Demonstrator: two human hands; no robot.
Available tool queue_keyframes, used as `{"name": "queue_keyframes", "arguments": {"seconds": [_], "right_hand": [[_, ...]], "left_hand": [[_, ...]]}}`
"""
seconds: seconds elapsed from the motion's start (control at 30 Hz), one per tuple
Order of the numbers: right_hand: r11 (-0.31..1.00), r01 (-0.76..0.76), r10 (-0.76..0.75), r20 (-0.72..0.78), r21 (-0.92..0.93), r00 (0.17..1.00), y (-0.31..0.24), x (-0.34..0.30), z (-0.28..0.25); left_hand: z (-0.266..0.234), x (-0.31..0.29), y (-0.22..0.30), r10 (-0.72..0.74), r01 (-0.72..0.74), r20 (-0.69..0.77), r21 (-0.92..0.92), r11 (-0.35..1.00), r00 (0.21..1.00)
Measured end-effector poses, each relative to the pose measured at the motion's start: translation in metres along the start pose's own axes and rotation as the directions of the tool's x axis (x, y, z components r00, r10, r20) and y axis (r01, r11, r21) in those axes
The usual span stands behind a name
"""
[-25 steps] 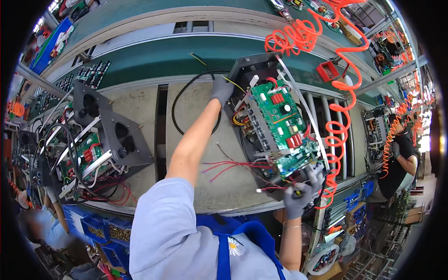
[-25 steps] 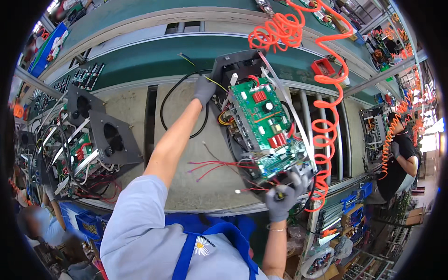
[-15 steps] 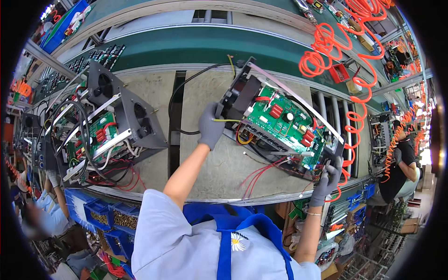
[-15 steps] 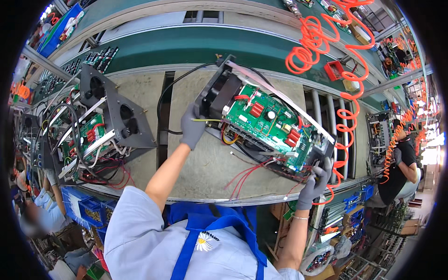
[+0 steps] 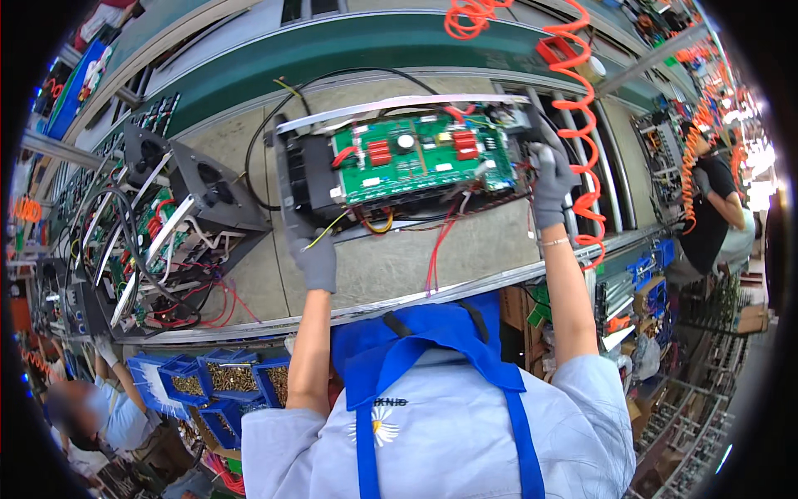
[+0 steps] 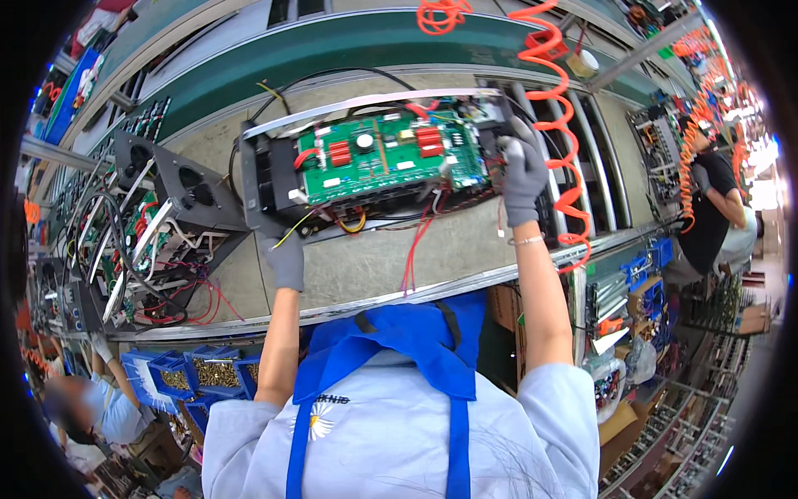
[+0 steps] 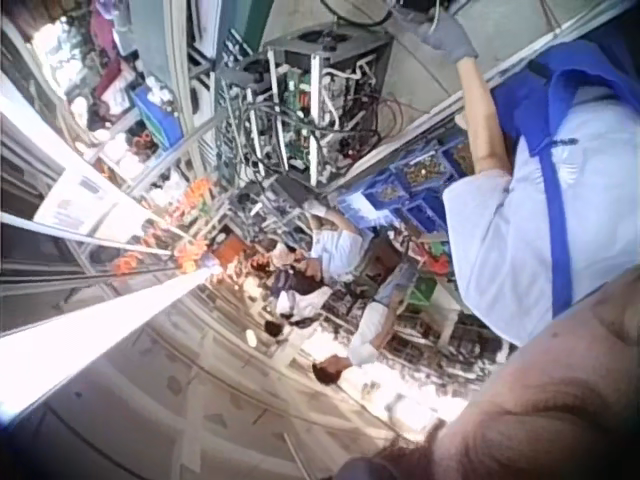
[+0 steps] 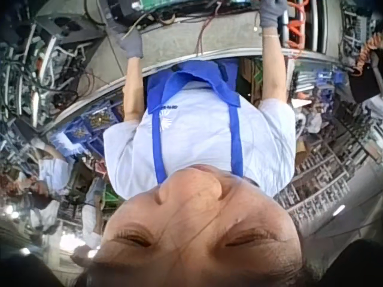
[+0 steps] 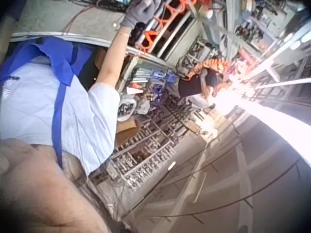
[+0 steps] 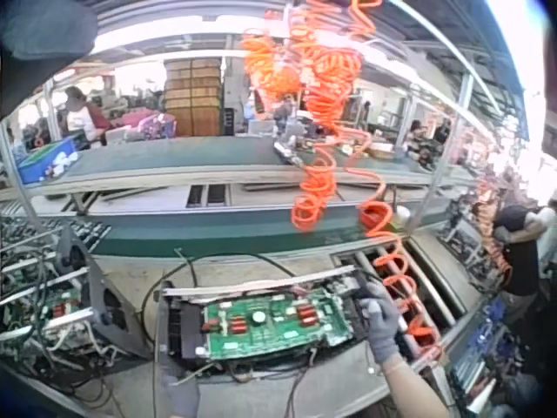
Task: The user is assembling a complex electronic component, including wiring and screwdriving.
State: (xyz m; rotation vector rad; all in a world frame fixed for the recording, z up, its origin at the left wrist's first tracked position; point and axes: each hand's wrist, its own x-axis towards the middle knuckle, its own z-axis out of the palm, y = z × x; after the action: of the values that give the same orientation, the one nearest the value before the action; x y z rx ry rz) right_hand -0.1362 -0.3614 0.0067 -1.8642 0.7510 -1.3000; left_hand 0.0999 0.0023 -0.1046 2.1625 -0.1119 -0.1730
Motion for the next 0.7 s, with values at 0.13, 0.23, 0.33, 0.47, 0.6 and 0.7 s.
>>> {"name": "queue_keyframes", "arguments": {"seconds": [0.13, 0.23, 0.33, 0.47, 0.6, 0.7], "right_hand": [[0.991, 0.062, -0.069, 0.057, 0.116, 0.996, -0.014, 0.007, 0.005], [0.991, 0.068, -0.08, 0.099, 0.112, 0.992, -0.031, 0.008, -0.001], [0.989, 0.146, -0.147, 0.137, 0.021, 0.98, -0.026, 0.0, -0.016], [0.959, 0.239, -0.242, -0.002, -0.153, 0.97, -0.025, -0.064, -0.047], [0.921, 0.277, -0.018, 0.679, -0.275, 0.734, 0.044, -0.174, -0.094], [0.896, 0.313, 0.102, 0.833, -0.314, 0.544, 0.068, -0.214, -0.098]], "left_hand": [[0.0, -0.035, -0.004, 0.119, -0.139, -0.22, -0.076, 0.987, 0.968], [-0.005, -0.04, -0.001, 0.049, -0.055, -0.198, -0.022, 0.998, 0.979], [-0.01, -0.055, 0.015, 0.046, -0.058, -0.143, -0.083, 0.995, 0.989], [-0.015, -0.108, 0.0, 0.122, -0.135, -0.153, -0.075, 0.988, 0.981], [-0.019, -0.162, -0.052, 0.256, -0.297, 0.18, 0.258, 0.919, 0.95], [-0.014, -0.179, -0.061, 0.267, -0.485, 0.48, 0.416, 0.769, 0.835]]}}
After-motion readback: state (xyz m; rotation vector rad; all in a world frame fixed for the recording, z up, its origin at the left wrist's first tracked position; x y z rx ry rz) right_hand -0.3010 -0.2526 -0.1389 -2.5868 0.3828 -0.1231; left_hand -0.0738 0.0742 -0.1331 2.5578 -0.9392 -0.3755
